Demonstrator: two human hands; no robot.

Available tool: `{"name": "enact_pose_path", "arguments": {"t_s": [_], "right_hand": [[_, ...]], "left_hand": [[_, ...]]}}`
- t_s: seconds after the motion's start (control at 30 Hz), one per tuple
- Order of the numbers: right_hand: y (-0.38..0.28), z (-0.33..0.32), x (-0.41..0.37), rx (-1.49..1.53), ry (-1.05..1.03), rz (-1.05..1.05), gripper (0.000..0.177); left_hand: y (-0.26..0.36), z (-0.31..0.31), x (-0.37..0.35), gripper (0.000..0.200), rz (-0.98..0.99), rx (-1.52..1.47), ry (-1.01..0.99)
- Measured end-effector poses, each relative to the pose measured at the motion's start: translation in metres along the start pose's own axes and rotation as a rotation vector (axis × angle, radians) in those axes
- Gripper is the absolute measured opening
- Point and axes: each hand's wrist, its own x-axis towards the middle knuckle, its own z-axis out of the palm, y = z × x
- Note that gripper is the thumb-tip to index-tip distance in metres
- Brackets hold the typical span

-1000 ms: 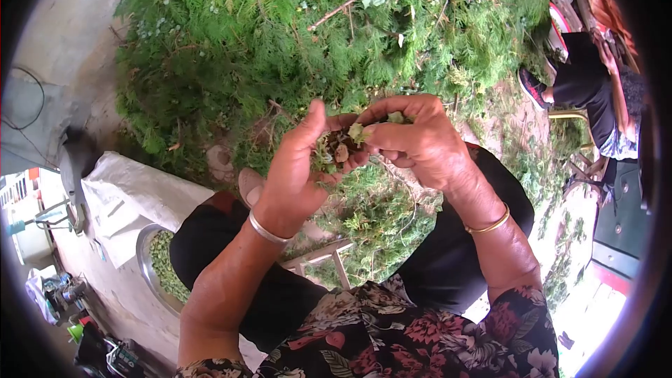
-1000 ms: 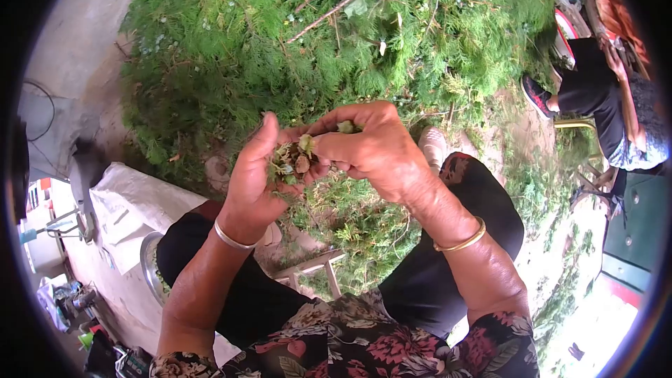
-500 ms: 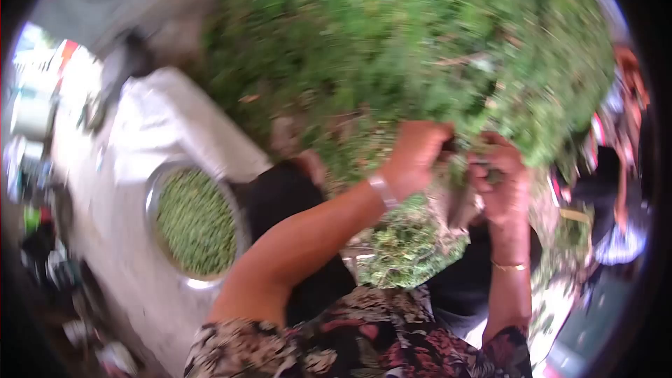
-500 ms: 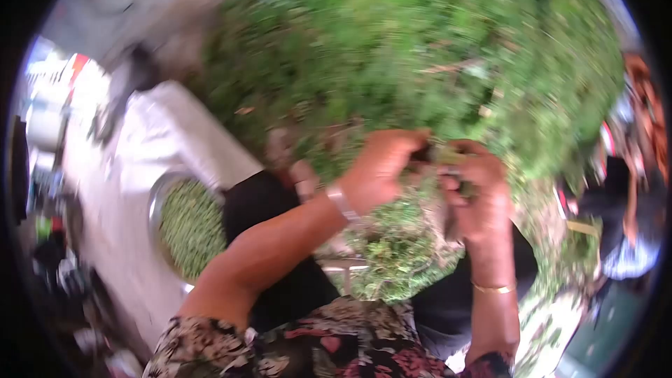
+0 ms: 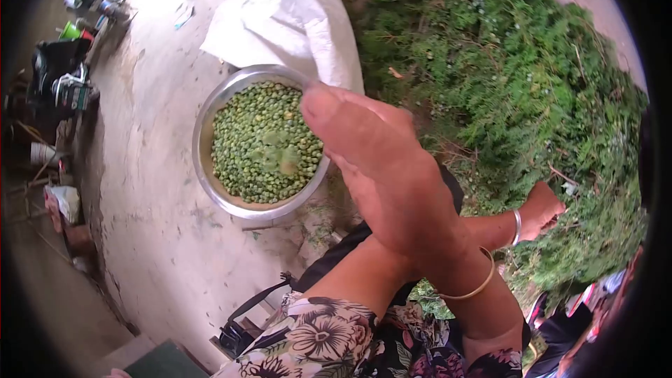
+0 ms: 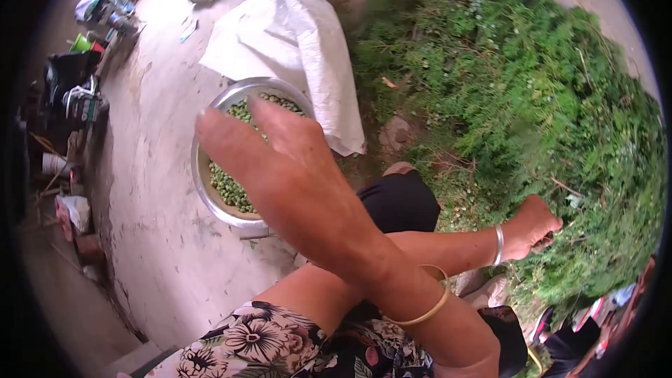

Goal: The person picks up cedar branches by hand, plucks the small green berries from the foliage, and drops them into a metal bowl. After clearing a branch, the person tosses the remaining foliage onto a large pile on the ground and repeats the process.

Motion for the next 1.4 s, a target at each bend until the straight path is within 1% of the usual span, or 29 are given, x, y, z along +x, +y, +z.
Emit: {"name": "enact_pose_path", "arguments": {"t_s": [0.07, 0.13, 0.2, 0.23, 0.3, 0.4, 0.43, 0.47, 0.53, 0.57, 0.6, 0.63, 0.67, 0.7, 0.73, 0.77, 0.83, 0.87, 0.93, 1.0, 1.07, 1.1, 1.13, 1.2, 1.23, 1.27, 1.33, 1.37, 1.4], "right_hand": [[0.001, 0.013, 0.009, -0.024, 0.009, 0.059, 0.045], [0.018, 0.013, 0.017, -0.037, 0.016, 0.028, 0.047], [0.028, 0.005, 0.021, 0.000, -0.095, -0.150, 0.044], [0.025, 0.006, 0.021, 0.000, -0.101, -0.145, 0.044], [0.017, 0.007, 0.020, 0.032, -0.015, 0.008, 0.044], [0.004, -0.013, 0.000, 0.129, 0.000, -0.080, 0.044], [-0.005, -0.022, -0.015, 0.056, 0.107, -0.169, 0.045], [-0.018, -0.037, -0.035, 0.007, 0.193, -0.211, 0.045], [-0.047, -0.069, -0.088, -0.224, 0.393, -0.271, 0.043], [-0.050, -0.089, -0.113, -0.286, 0.550, -0.391, 0.039], [-0.056, -0.107, -0.142, -0.403, 0.737, -0.357, 0.033], [-0.057, -0.121, -0.167, -0.224, 0.844, -0.404, 0.016], [-0.053, -0.136, -0.189, -0.220, 0.897, -0.440, 0.016], [-0.049, -0.151, -0.210, -0.331, 1.012, -0.444, 0.016], [-0.044, -0.161, -0.226, -0.437, 1.123, -0.437, 0.016], [-0.040, -0.165, -0.239, -0.414, 1.160, -0.458, 0.016], [-0.029, -0.171, -0.259, -0.648, 1.232, -0.229, 0.017], [-0.022, -0.174, -0.264, -0.624, 1.262, -0.241, 0.017], [-0.009, -0.180, -0.266, -0.623, 1.260, -0.385, 0.015], [-0.004, -0.185, -0.270, -0.586, 1.300, -0.384, 0.015], [0.002, -0.196, -0.273, -0.674, 1.334, -0.502, 0.015], [0.003, -0.202, -0.276, -0.765, 1.341, -0.486, 0.019], [0.002, -0.203, -0.278, -0.752, 1.353, -0.487, 0.019], [-0.003, -0.204, -0.280, -0.999, 1.313, -0.307, 0.022], [0.005, -0.213, -0.281, -1.135, 1.286, -0.338, 0.025], [0.006, -0.214, -0.284, -1.127, 1.292, -0.337, 0.025], [0.007, -0.214, -0.288, -1.271, 1.266, -0.195, 0.023], [0.008, -0.214, -0.289, -1.265, 1.269, -0.194, 0.023], [0.009, -0.215, -0.291, -1.081, 1.294, -0.203, 0.022]], "left_hand": [[0.014, -0.021, -0.006, 0.026, 0.042, -0.048, 0.018], [0.029, -0.048, -0.010, 0.028, 0.082, -0.092, 0.032], [0.043, -0.073, -0.015, 0.031, 0.120, -0.133, 0.040], [0.050, -0.085, -0.018, 0.032, 0.138, -0.152, 0.041], [0.063, -0.109, -0.025, 0.035, 0.166, -0.185, 0.039], [0.073, -0.124, -0.027, 0.040, 0.161, -0.236, -0.026], [0.069, -0.113, -0.019, 0.042, 0.119, -0.257, -0.097], [0.057, -0.094, -0.009, 0.044, 0.057, -0.281, -0.179], [0.031, -0.056, 0.006, 0.048, -0.098, -0.316, -0.343], [0.022, -0.043, 0.009, 0.050, -0.170, -0.327, -0.407], [0.019, -0.029, 0.013, 0.052, -0.234, -0.332, -0.455], [0.061, -0.023, -0.014, 0.058, -0.321, -0.176, -0.507], [0.047, -0.009, -0.005, 0.060, -0.386, -0.376, -0.344], [0.043, -0.003, -0.010, 0.069, -0.270, -0.293, -0.292], [0.038, -0.002, -0.011, 0.069, -0.309, -0.265, -0.304], [0.033, -0.001, -0.010, 0.074, -0.323, -0.257, -0.341], [0.023, 0.000, -0.010, 0.083, -0.357, -0.220, -0.428], [0.018, 0.003, -0.010, 0.083, -0.387, -0.198, -0.431], [0.008, 0.011, -0.011, 0.084, -0.424, -0.219, -0.467], [-0.002, 0.020, -0.011, 0.085, -0.461, -0.181, -0.460], [-0.011, 0.026, -0.011, 0.086, -0.452, -0.110, -0.470], [-0.017, 0.027, -0.010, 0.086, -0.447, -0.061, -0.483], [-0.022, 0.029, -0.010, 0.086, -0.460, -0.052, -0.480], [-0.031, 0.033, -0.011, 0.083, -0.456, -0.016, -0.454], [-0.034, 0.033, -0.010, 0.084, -0.433, 0.060, -0.450], [-0.037, 0.032, -0.008, 0.084, -0.440, 0.064, -0.447], [-0.042, 0.028, -0.004, 0.088, -0.440, 0.147, -0.471], [-0.044, 0.028, -0.004, 0.088, -0.444, 0.150, -0.468], [-0.044, 0.030, -0.005, 0.086, -0.469, 0.108, -0.431]]}}
